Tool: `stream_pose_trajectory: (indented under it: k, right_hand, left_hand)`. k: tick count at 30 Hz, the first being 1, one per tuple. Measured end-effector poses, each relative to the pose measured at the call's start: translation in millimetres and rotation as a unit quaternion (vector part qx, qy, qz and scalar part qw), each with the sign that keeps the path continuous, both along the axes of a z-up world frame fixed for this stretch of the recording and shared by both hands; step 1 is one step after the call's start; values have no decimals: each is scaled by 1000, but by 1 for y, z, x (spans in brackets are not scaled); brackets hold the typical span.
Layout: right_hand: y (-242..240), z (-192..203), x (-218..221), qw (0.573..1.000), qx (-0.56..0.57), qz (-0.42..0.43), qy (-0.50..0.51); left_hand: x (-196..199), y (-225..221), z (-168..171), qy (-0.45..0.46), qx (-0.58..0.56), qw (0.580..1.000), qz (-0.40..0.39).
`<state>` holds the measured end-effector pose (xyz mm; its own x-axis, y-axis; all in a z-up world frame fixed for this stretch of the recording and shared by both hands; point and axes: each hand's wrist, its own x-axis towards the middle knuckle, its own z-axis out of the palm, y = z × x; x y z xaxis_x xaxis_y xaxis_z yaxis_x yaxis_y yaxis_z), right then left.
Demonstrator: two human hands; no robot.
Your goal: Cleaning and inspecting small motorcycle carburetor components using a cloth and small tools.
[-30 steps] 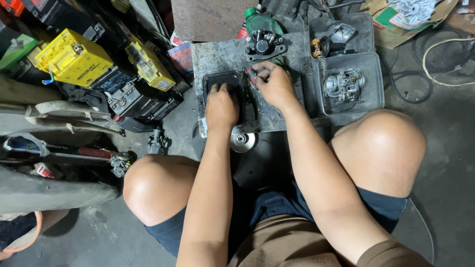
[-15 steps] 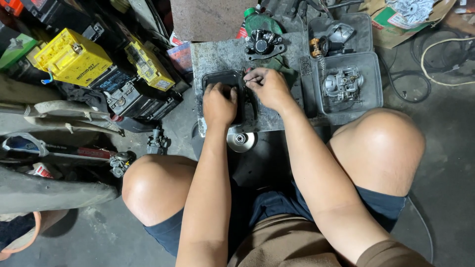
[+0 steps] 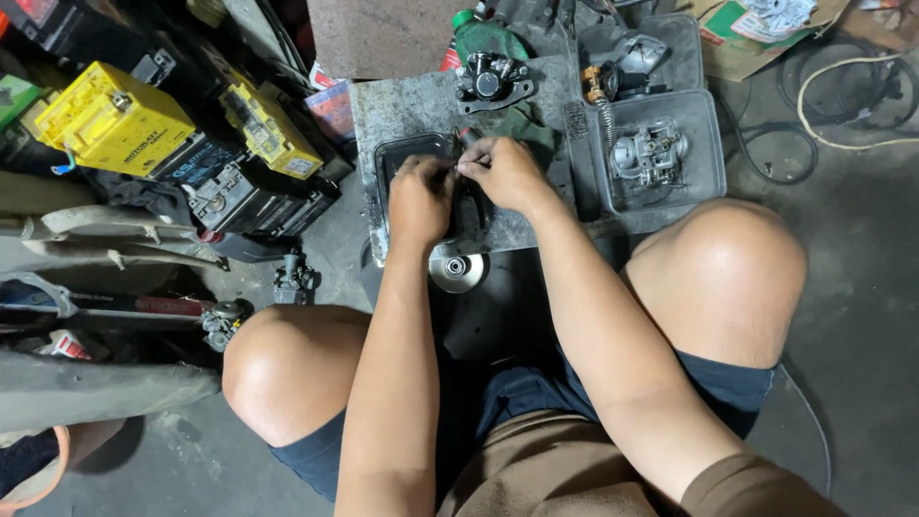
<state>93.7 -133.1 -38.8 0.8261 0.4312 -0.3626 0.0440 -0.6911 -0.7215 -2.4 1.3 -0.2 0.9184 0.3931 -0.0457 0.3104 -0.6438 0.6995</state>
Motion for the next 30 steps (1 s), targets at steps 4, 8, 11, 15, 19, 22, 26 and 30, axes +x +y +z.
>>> stream_pose_trajectory:
  k: [4,8,11,15,19,22,26,30]
  right_hand:
    - [-2,19,0,1000,14,-1,18]
    - [-5,27,2,1000,6,15,11]
    - [-8,24,3,1000,-9,8,7]
    - [-25,7,11,997,-75,-22,-19]
    - [-35,9,20,990,-127,-52,24]
    - [-36,8,22,985,-158,-56,38]
    - [-41,11,21,982,-168,-63,59]
    - [-40,41,14,986,-135,-63,77]
  left_hand:
    - [0,1,-3,-23,-7,1000,1]
    - [0,2,-7,-7,-5,1000,12]
    - [0,-2,1,9,24,1000,-3]
    - [1,-10,4,63,131,989,-40]
    - [8,-20,-17,64,203,975,-65]
    - [10,-25,-32,86,248,960,-97]
    - [15,-31,-51,109,268,949,-125]
    - [19,-38,-51,160,244,951,-105]
